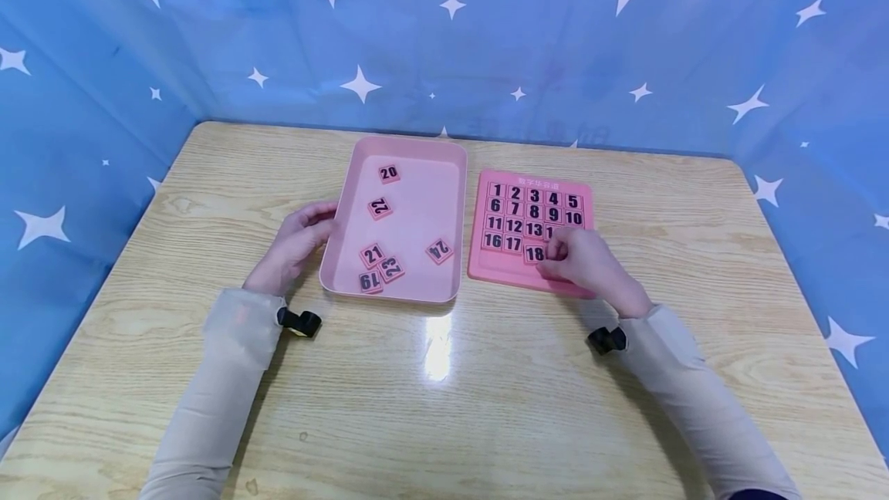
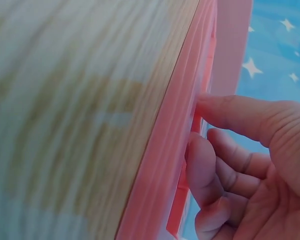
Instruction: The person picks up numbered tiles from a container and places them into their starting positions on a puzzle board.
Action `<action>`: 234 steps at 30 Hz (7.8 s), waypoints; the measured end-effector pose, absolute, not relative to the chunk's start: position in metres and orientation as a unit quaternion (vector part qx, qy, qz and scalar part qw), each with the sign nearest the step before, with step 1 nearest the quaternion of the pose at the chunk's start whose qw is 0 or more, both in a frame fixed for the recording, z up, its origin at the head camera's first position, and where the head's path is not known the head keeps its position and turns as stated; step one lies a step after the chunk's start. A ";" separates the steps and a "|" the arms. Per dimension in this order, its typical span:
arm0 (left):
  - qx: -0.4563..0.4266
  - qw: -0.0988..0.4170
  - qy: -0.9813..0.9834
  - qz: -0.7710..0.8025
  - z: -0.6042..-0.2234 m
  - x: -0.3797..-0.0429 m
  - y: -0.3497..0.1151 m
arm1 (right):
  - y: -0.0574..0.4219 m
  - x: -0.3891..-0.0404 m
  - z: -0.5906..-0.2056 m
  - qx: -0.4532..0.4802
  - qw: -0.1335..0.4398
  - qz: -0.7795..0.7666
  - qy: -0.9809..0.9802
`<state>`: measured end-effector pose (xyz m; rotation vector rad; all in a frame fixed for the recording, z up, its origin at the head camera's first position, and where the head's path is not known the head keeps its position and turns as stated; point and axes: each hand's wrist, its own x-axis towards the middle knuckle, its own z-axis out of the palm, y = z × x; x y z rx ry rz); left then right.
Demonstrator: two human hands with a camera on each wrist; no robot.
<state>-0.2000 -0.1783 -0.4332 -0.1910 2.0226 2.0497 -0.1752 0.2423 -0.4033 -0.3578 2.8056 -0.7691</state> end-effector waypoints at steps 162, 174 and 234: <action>-0.070 0.139 0.703 0.694 -0.435 -0.200 -0.179 | 0.268 -0.153 -0.405 -0.078 0.066 -0.258 0.961; -0.072 0.140 0.708 0.688 -0.432 -0.200 -0.179 | 0.271 -0.160 -0.394 -0.097 0.141 -0.255 0.952; -0.072 0.139 0.698 0.699 -0.430 -0.204 -0.177 | 0.086 -0.283 -0.349 -0.105 0.156 -0.577 0.795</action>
